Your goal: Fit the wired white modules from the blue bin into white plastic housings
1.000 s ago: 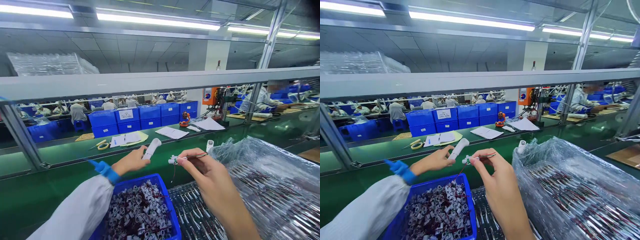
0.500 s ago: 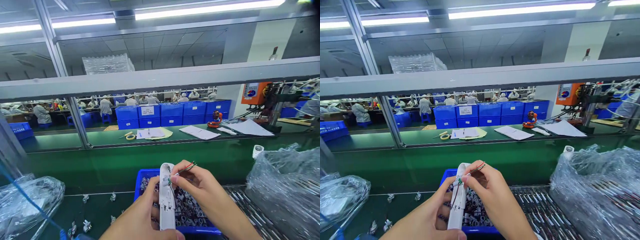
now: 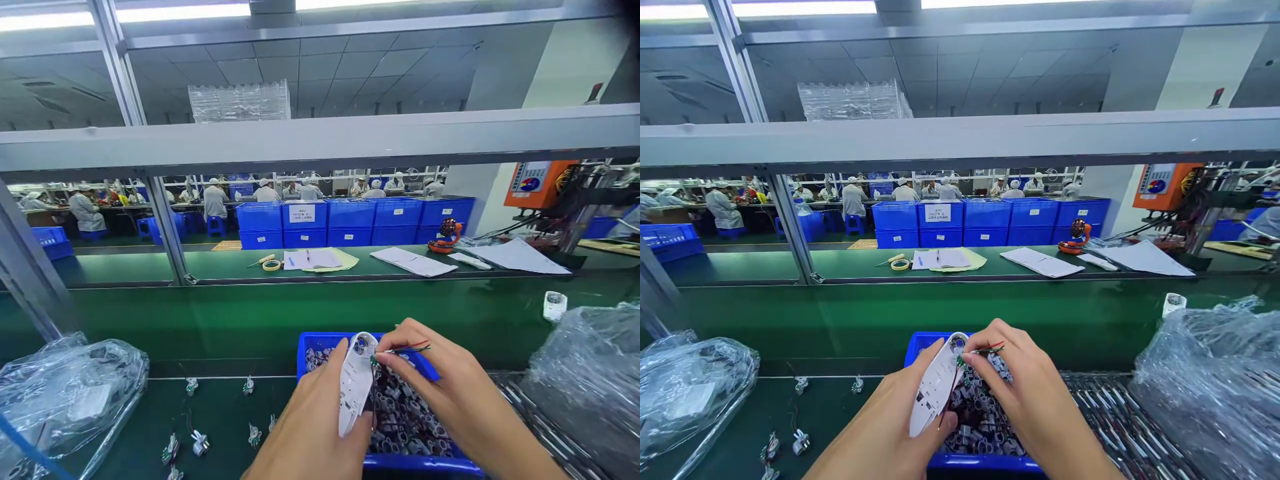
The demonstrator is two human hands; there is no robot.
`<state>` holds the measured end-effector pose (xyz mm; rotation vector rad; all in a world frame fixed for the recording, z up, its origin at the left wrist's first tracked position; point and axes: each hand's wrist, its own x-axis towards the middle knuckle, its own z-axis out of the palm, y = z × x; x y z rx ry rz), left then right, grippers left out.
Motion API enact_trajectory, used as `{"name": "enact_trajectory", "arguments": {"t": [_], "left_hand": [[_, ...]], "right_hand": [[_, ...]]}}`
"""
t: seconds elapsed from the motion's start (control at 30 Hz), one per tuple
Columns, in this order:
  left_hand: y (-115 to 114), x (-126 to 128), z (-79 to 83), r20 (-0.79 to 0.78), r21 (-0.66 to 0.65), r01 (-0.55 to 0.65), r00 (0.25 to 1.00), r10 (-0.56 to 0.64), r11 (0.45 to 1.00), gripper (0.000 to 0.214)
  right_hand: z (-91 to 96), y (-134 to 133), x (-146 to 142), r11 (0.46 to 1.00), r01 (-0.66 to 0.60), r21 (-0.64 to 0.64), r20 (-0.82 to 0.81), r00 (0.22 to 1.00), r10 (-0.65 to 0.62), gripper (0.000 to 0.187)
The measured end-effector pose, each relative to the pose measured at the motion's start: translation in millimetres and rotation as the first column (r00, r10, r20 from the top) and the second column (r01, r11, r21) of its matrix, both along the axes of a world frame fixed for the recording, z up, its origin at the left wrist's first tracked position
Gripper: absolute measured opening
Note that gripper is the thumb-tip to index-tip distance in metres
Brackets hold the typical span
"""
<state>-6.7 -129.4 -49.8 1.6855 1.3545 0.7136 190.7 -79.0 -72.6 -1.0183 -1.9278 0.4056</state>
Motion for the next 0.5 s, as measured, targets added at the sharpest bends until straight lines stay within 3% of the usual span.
{"name": "enact_trajectory", "arguments": {"t": [0.13, 0.27, 0.5], "left_hand": [[1, 0, 5.8, -0.168, -0.079, 0.04, 0.984, -0.053, 0.996, 0.081], [2, 1, 3.0, -0.162, -0.07, 0.056, 0.985, -0.067, 0.996, 0.079], [3, -1, -2.9, -0.066, -0.079, 0.005, 0.998, -0.01, 0.997, 0.07]], "right_hand": [[-7.4, 5, -3, 0.998, 0.052, 0.03, 0.134, 0.989, -0.056, 0.015], [-13.4, 8, -8, 0.992, 0.111, 0.052, 0.266, 0.956, -0.121, 0.017], [-20.1, 11, -12, 0.99, 0.114, 0.083, 0.356, 0.925, -0.136, 0.016]]}}
